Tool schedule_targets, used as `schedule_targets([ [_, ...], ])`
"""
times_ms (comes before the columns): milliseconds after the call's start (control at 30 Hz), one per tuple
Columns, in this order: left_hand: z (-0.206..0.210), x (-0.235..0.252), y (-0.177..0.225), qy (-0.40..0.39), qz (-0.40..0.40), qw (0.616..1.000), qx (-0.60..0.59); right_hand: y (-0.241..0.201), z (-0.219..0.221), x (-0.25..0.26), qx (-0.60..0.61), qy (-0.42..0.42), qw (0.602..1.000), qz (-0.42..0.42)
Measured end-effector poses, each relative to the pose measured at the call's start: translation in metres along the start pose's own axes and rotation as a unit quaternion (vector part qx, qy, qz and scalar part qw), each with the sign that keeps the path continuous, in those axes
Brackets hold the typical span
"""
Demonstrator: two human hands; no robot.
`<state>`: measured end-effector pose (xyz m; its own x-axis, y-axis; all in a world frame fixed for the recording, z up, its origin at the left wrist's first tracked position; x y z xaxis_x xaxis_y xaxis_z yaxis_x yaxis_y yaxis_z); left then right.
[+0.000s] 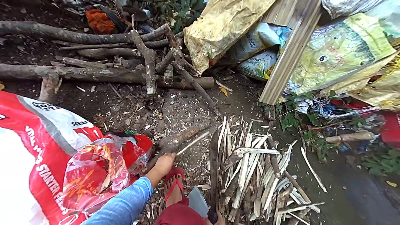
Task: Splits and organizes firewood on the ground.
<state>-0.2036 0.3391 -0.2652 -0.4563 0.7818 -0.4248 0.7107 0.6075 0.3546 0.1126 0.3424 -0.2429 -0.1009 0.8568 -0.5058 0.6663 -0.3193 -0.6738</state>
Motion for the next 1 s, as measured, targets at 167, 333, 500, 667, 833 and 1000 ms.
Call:
schedule_targets([
  [167, -0.01, 0.021, -0.014, 0.067, -0.089, 0.991, -0.075, -0.044, 0.01, 0.012, -0.044, -0.02, 0.998, -0.046],
  [333, -0.005, 0.03, -0.02, 0.073, -0.128, 0.986, -0.072, -0.053, 0.044, 0.028, -0.085, -0.071, 0.992, -0.059],
  [500, -0.005, 0.032, -0.022, 0.07, -0.139, 0.985, -0.079, -0.047, 0.067, 0.04, -0.172, -0.119, 0.977, -0.034],
  [667, -0.009, 0.035, -0.021, 0.055, -0.146, 0.986, -0.063, -0.087, 0.043, 0.037, -0.093, -0.08, 0.991, -0.053],
  [833, -0.009, 0.034, -0.019, 0.051, -0.149, 0.986, -0.061, -0.197, 0.008, 0.031, 0.169, 0.09, 0.948, -0.254],
  [1000, -0.009, 0.034, -0.022, 0.054, -0.147, 0.986, -0.063, -0.152, 0.07, 0.05, 0.029, 0.066, 0.986, -0.148],
])
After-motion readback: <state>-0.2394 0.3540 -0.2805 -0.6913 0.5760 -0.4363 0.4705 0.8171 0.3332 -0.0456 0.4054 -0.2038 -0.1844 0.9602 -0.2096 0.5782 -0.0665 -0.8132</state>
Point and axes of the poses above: each hand's wrist, its own x-axis towards the middle knuckle, its own z-axis out of the palm, y = z × x, the point moved 5 cm from there along x, towards the middle knuckle, and after that the axes turned 13 degrees about y, right-handed, at the moved point
